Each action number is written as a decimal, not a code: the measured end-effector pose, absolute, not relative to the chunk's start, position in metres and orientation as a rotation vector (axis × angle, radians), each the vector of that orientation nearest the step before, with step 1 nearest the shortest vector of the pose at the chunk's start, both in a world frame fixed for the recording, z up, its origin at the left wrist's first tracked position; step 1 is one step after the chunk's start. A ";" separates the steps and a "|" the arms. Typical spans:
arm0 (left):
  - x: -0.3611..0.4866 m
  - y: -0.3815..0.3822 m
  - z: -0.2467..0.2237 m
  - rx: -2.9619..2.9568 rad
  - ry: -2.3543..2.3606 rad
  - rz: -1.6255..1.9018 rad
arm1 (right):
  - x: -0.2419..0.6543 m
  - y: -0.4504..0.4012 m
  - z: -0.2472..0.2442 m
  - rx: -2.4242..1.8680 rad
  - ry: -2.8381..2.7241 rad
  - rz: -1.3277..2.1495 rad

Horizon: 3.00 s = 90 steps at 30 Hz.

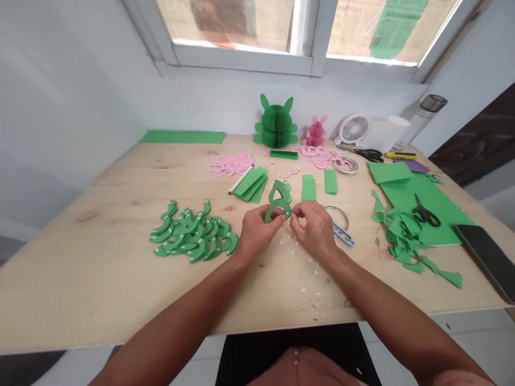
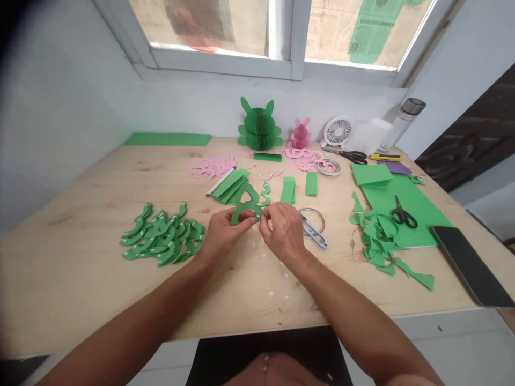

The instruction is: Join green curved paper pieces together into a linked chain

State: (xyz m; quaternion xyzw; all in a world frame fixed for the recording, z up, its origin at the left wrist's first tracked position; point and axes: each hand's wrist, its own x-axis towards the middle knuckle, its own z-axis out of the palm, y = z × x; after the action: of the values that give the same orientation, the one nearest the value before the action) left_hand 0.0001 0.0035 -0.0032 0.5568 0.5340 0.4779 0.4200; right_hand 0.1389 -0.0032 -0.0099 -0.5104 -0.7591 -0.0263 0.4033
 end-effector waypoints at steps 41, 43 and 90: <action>-0.002 0.005 0.000 1.320 1.332 1.193 | 0.143 0.000 -0.010 -1.344 -1.901 -0.025; -0.002 0.006 0.000 1.302 1.318 1.201 | 0.143 0.000 -0.010 -1.343 -1.903 -0.008; -0.002 0.006 -0.003 1.135 1.159 1.199 | 0.142 -0.002 0.001 -1.331 -1.728 0.597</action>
State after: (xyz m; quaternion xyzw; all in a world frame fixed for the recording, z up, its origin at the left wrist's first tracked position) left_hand -0.0016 0.0055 -0.0027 0.4760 0.4859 0.5031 0.5331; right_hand 0.1420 -0.0017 0.0009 -0.5326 -0.6914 0.2387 0.4260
